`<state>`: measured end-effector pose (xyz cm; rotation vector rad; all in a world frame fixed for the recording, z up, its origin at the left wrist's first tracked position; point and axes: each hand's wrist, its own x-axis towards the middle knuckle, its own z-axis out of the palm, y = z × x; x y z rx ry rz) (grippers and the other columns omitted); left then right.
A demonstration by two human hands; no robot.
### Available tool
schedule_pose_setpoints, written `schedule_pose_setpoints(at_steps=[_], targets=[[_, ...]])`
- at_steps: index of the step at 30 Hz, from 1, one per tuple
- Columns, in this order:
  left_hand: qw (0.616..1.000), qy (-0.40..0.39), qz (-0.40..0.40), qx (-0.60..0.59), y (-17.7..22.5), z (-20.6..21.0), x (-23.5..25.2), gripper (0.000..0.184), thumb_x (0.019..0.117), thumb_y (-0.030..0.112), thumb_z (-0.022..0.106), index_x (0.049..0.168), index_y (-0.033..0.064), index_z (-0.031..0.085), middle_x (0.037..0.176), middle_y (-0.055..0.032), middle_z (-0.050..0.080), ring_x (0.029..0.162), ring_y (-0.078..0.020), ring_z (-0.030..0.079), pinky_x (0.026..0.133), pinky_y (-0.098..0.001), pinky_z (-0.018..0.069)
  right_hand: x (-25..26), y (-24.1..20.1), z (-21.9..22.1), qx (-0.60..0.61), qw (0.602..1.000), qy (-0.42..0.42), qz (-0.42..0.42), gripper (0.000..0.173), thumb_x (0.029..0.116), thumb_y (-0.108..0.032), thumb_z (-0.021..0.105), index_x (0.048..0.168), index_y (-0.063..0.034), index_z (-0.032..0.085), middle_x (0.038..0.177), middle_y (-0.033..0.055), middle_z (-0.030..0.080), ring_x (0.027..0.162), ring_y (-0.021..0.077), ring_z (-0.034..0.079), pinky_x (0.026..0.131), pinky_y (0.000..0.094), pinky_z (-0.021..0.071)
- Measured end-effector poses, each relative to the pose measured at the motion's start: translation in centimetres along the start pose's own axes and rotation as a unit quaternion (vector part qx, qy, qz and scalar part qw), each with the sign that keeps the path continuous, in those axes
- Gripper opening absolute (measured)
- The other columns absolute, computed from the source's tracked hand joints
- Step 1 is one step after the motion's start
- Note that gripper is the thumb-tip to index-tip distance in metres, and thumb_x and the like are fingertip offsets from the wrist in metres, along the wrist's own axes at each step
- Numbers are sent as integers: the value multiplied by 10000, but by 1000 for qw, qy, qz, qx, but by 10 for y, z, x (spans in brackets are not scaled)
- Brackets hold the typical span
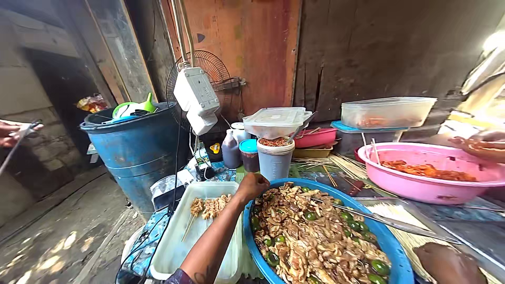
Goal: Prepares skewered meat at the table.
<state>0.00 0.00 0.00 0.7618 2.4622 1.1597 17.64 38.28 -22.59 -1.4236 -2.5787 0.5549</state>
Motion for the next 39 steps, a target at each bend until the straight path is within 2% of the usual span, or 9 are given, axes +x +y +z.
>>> schedule_pose_setpoints(at_steps=[2, 6, 12, 17, 21, 25, 28, 31, 39], targets=[[986, -48, 162, 1, -77, 42, 98, 200, 1016, 88, 608, 1108, -69, 691, 1003, -228, 693, 881, -308, 661, 795, -496, 535, -1, 5, -4, 49, 998, 24, -10, 299, 1022, -122, 549, 1100, 122, 703, 1200, 405, 631, 1203, 576, 575, 1024, 728, 397], [987, -82, 104, 90, -66, 93, 147, 215, 1005, 119, 627, 1146, -9, 727, 1133, -221, 712, 1095, -367, 672, 977, -580, 503, -4, 16, -12, 162, 985, 49, -20, 295, 1026, -88, 557, 1194, 128, 668, 1211, 397, 626, 1177, 558, 588, 1026, 711, 396], [974, -133, 29, 179, -60, 129, 167, 318, 999, 250, 622, 1188, 4, 691, 1216, -246, 666, 1168, -406, 630, 979, -631, 481, -41, 11, -51, 310, 937, 148, 59, 333, 997, -80, 532, 1237, 150, 561, 1115, 348, 630, 957, 418, 657, 871, 594, 516], [970, -212, 114, 21, -56, 100, 173, 210, 946, 55, 696, 1119, -64, 706, 1052, -199, 702, 950, -247, 654, 903, -454, 522, -78, -53, -96, 342, 906, 244, -58, 310, 1042, -62, 477, 1253, 150, 559, 1142, 375, 596, 988, 442, 598, 872, 615, 462], [988, -85, 31, 125, -53, 126, 186, 291, 1017, 235, 606, 1134, -7, 719, 1138, -255, 695, 1095, -419, 663, 922, -650, 505, -74, -128, -72, 339, 907, 197, -153, 302, 1064, -120, 520, 1251, 71, 663, 1226, 341, 618, 1151, 481, 597, 975, 641, 457], [975, -91, -29, 200, -46, 142, 180, 336, 987, 312, 638, 1194, 55, 706, 1254, -225, 665, 1209, -405, 618, 964, -647, 482, -85, -187, -42, 263, 944, 97, -173, 224, 1024, -75, 569, 1154, 59, 692, 1167, 287, 643, 1082, 423, 641, 954, 580, 506], [998, -65, 22, -10, -58, 131, 185, 271, 990, 215, 667, 1090, -31, 717, 1045, -214, 704, 984, -322, 673, 903, -526, 527, -89, -198, -17, 238, 949, 89, -189, 237, 967, 0, 574, 1165, 64, 690, 1151, 277, 660, 1080, 416, 652, 967, 553, 512], [939, -40, 6, -342, -64, 125, 181, 107, 1009, 30, 589, 1052, -58, 633, 758, -71, 612, 618, -122, 577, 617, -276, 524, -88, -193, -7, 215, 952, 75, -204, 371, 982, 3, 527, 1324, -8, 669, 1281, 277, 647, 1192, 436, 629, 1037, 570, 479], [834, -35, -64, -547, -60, 113, 165, 145, 1041, 23, 496, 1129, -10, 607, 823, -76, 639, 639, -131, 617, 607, -259, 551, -96, -186, 1, 173, 951, 124, -226, 343, 1017, -20, 503, 1279, -65, 720, 1164, 238, 719, 1054, 449, 699, 913, 623, 532]])
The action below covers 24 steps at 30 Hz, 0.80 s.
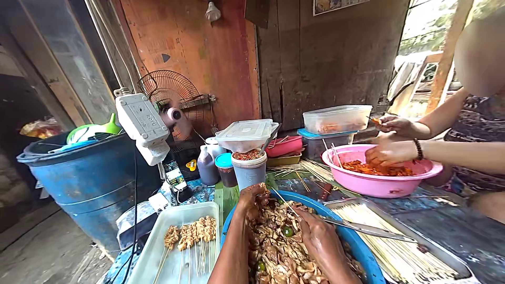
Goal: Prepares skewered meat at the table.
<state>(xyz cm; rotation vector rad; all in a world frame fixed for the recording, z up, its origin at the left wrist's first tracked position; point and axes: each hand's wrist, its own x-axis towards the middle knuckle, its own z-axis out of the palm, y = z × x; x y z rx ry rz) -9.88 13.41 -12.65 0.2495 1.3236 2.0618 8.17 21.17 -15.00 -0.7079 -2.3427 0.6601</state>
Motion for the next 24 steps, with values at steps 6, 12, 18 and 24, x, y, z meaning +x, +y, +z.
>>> schedule_pose_setpoints(at_steps=[6, 12, 18, 24], targets=[[999, 18, 34, 11, -8, -1, 2, 108, 1040, 13, 520, 1056, -27, 619, 743, -61, 627, 568, -104, 584, 552, -227, 525, -2, -4, -6, -25, 999, -33, 10, 365, 1025, -18, 481, 1289, -92, 722, 1180, 204, 729, 1083, 433, 698, 920, 621, 530], [996, 11, 69, 52, -17, -2, 7, 130, 1040, 8, 520, 1088, -38, 631, 749, -61, 622, 576, -98, 566, 548, -226, 502, -4, 1, -3, -9, 999, -46, -21, 358, 1014, -13, 488, 1256, -94, 739, 1214, 185, 721, 1084, 426, 697, 906, 624, 534], [981, -30, 108, 157, -22, 1, 6, 207, 1058, -1, 472, 1157, -63, 642, 838, -84, 662, 640, -108, 596, 625, -248, 528, -3, -2, -4, -2, 998, -56, -5, 372, 1028, -14, 472, 1301, -87, 713, 1251, 186, 709, 1128, 411, 687, 953, 598, 528], [892, -36, 204, 403, -20, 7, 0, 249, 1049, 32, 504, 1190, 4, 708, 925, -117, 710, 751, -158, 654, 747, -345, 558, -2, -6, -4, -15, 998, -60, 18, 382, 1033, -10, 459, 1325, -77, 696, 1251, 203, 703, 1128, 419, 684, 962, 585, 527]])
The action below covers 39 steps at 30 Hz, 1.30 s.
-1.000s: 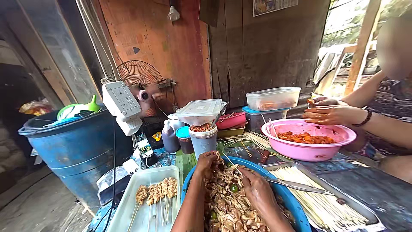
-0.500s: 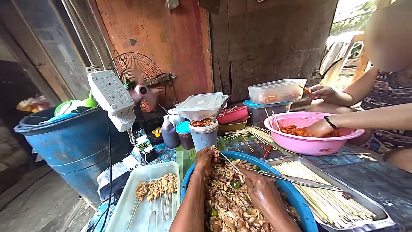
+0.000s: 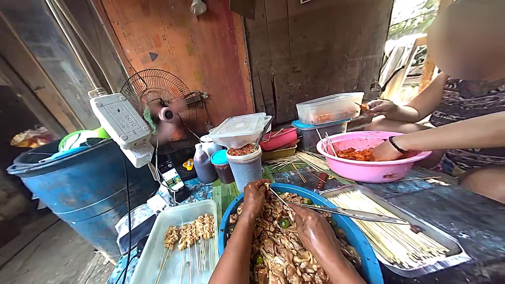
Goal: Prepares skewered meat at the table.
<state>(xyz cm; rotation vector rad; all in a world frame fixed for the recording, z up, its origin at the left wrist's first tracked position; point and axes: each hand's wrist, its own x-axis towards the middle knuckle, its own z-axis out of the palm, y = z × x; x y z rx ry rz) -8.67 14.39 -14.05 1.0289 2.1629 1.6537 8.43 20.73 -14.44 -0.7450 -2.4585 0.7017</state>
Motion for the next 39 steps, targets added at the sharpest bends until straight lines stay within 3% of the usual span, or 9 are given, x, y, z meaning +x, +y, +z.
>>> schedule_pose_setpoints(at_steps=[5, 12, 19, 22, 26, 28, 31, 33, 39], targets=[[995, -3, 16, 103, 3, 7, -1, 251, 1042, 68, 518, 1153, 56, 742, 917, -127, 719, 807, -237, 674, 790, -458, 546, 0, -6, 0, 34, 999, -1, 15, 369, 1037, -5, 449, 1309, -34, 696, 1235, 231, 701, 1138, 426, 676, 1007, 563, 507], [985, -24, 24, 170, 18, 19, -8, 234, 1038, 85, 533, 1148, 52, 737, 975, -144, 728, 868, -268, 692, 829, -484, 549, 8, -9, 0, 93, 993, -18, 68, 366, 1053, -30, 448, 1333, -49, 683, 1240, 203, 708, 1199, 366, 656, 1070, 495, 469], [994, -106, 15, 0, 28, 14, -8, 278, 1039, 61, 556, 1300, -22, 607, 1124, -177, 684, 907, -242, 695, 844, -420, 582, 14, 2, -12, 121, 986, 77, 86, 332, 1047, -31, 487, 1298, -39, 705, 1175, 237, 721, 1156, 414, 666, 1035, 589, 468], [987, -66, -2, 149, 12, 14, 0, 209, 1016, 119, 612, 1171, -8, 672, 1071, -185, 700, 972, -303, 682, 887, -505, 545, 11, 9, -15, 103, 986, 88, 96, 341, 1045, -14, 479, 1301, -40, 703, 1172, 253, 716, 1146, 442, 662, 1020, 610, 465], [946, -144, -54, 284, 3, 22, 8, 288, 989, 203, 664, 1226, 44, 698, 1190, -190, 700, 1151, -353, 657, 1013, -570, 495, 8, 11, -12, 84, 991, 87, 64, 325, 1043, -7, 487, 1273, -25, 716, 1159, 246, 723, 1133, 436, 674, 1013, 601, 479], [958, -130, -65, 247, 1, 16, 9, 234, 996, 173, 655, 1181, 48, 726, 1157, -180, 712, 1117, -333, 668, 995, -552, 504, 6, 11, -12, 75, 992, 75, 64, 331, 1041, -3, 485, 1279, -31, 714, 1161, 243, 724, 1138, 433, 673, 1015, 592, 483], [993, -72, -87, 28, -6, 5, 6, 138, 989, 69, 646, 1063, -16, 726, 954, -136, 702, 842, -207, 650, 794, -401, 538, 5, 11, -13, 79, 993, 57, 62, 353, 1033, 14, 467, 1288, -26, 708, 1178, 252, 717, 1161, 436, 663, 1033, 592, 471], [984, -40, -118, -127, -8, 1, 1, 128, 988, 6, 610, 1079, -41, 687, 872, -101, 661, 709, -142, 601, 667, -308, 525, 4, 10, -13, 79, 995, 45, 49, 353, 1033, 13, 465, 1286, -26, 709, 1186, 245, 718, 1164, 433, 663, 1037, 592, 470], [938, 19, -184, -293, -3, -2, 2, 104, 1002, -11, 574, 1059, -47, 653, 779, -80, 650, 623, -132, 620, 598, -265, 549, 0, 10, -7, 74, 997, 30, 4, 349, 1028, 17, 467, 1267, -22, 719, 1180, 231, 727, 1133, 424, 684, 1017, 584, 490]])
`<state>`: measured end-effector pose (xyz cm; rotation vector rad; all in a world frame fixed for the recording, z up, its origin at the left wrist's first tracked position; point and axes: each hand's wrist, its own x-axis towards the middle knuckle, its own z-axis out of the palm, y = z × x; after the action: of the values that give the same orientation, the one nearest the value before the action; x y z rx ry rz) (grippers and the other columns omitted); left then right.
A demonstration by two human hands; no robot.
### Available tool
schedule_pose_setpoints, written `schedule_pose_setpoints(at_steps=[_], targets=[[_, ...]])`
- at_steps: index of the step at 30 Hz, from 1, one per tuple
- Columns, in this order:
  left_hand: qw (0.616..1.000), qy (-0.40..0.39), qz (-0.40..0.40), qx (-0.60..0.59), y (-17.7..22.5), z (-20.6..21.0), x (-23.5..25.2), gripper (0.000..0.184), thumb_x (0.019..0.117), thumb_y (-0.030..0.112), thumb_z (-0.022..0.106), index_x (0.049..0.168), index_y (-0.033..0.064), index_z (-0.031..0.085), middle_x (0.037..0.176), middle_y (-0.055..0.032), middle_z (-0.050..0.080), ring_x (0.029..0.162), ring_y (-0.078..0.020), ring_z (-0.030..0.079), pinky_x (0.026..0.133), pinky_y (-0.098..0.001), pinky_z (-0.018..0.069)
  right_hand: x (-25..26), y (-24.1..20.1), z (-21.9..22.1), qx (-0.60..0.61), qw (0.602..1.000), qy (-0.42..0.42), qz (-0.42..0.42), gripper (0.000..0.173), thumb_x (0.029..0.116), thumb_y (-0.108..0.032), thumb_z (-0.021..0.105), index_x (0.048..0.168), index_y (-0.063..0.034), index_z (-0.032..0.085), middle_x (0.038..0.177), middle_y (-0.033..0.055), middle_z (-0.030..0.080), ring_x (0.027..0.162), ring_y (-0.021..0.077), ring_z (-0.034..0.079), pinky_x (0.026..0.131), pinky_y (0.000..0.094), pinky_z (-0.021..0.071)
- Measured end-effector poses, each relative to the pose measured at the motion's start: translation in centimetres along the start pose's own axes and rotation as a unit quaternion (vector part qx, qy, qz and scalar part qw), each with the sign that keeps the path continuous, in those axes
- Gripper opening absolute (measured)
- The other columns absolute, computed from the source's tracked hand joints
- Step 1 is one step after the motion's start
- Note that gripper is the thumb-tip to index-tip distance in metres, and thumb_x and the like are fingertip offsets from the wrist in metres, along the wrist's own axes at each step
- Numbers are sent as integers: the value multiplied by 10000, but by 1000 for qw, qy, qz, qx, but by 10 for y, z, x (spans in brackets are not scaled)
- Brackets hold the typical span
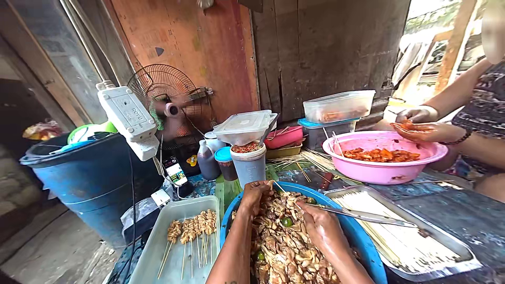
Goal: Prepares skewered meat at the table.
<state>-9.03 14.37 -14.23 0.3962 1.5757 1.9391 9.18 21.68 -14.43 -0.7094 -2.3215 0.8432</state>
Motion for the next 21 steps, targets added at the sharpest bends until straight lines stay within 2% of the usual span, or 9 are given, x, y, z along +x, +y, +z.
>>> schedule_pose_setpoints(at_steps=[3, 8, 10, 11, 13, 15, 16, 18, 21], targets=[[1000, 10, 23, 12, -4, 2, 2, 68, 1004, 8, 599, 1007, -42, 646, 760, -72, 643, 613, -126, 616, 579, -256, 541, -1, 0, 1, 1, 1000, -3, -12, 347, 1026, 13, 474, 1254, -34, 730, 1190, 212, 730, 1139, 403, 688, 1018, 572, 494], [995, 4, 76, 58, -7, 1, 0, 99, 1014, 36, 603, 1028, -47, 655, 757, -85, 661, 602, -128, 614, 572, -263, 533, 1, 1, 2, -14, 999, -32, -9, 361, 1026, -3, 463, 1265, -51, 729, 1225, 197, 721, 1177, 396, 670, 1039, 578, 479], [988, 4, 102, 112, -6, 2, -1, 100, 1012, 47, 615, 1044, -38, 656, 779, -85, 660, 621, -126, 618, 594, -268, 540, 1, 0, 1, -18, 999, -39, 1, 361, 1030, -7, 465, 1270, -60, 728, 1229, 195, 719, 1184, 402, 664, 1040, 582, 477], [977, 10, 127, 169, -6, 1, -2, 104, 1008, 58, 625, 1053, -26, 667, 815, -89, 667, 660, -135, 623, 634, -289, 545, 1, 0, 0, -17, 999, -41, 7, 358, 1029, -10, 468, 1271, -62, 729, 1228, 194, 719, 1184, 400, 664, 1037, 585, 480], [928, 36, 168, 332, -1, 0, -5, 128, 996, 77, 634, 1079, 12, 707, 936, -124, 700, 810, -211, 662, 767, -406, 551, 0, 0, -3, -20, 999, -31, 30, 341, 1028, -31, 487, 1263, -64, 733, 1197, 203, 726, 1162, 407, 670, 1014, 596, 489], [863, 45, 153, 480, 8, 6, -10, 181, 976, 87, 638, 1124, 61, 739, 1114, -150, 707, 1082, -307, 657, 970, -517, 509, 1, 1, -8, -16, 998, 13, 62, 327, 1026, -52, 500, 1255, -63, 734, 1142, 235, 727, 1111, 440, 676, 967, 633, 494], [841, 32, 142, 520, 8, 10, -11, 204, 968, 101, 634, 1137, 92, 749, 1183, -143, 694, 1172, -325, 621, 1028, -537, 470, 2, 3, -9, -9, 997, 43, 69, 317, 1033, -61, 505, 1251, -61, 734, 1125, 247, 726, 1092, 454, 678, 948, 654, 492], [824, -23, 141, 548, 1, 19, -8, 214, 978, 141, 634, 1155, 112, 751, 1235, -128, 691, 1213, -321, 609, 1057, -545, 451, 3, 5, -8, 9, 994, 85, 68, 314, 1028, -54, 509, 1244, -59, 737, 1102, 249, 730, 1068, 461, 682, 923, 672, 490], [793, -119, 120, 585, -11, 33, 4, 349, 1025, 215, 588, 1349, 105, 658, 1351, -167, 633, 1300, -340, 568, 1111, -554, 424, 2, 2, -8, 6, 995, 72, 73, 317, 1033, -50, 504, 1253, -57, 732, 1133, 239, 729, 1094, 447, 682, 948, 652, 491]])
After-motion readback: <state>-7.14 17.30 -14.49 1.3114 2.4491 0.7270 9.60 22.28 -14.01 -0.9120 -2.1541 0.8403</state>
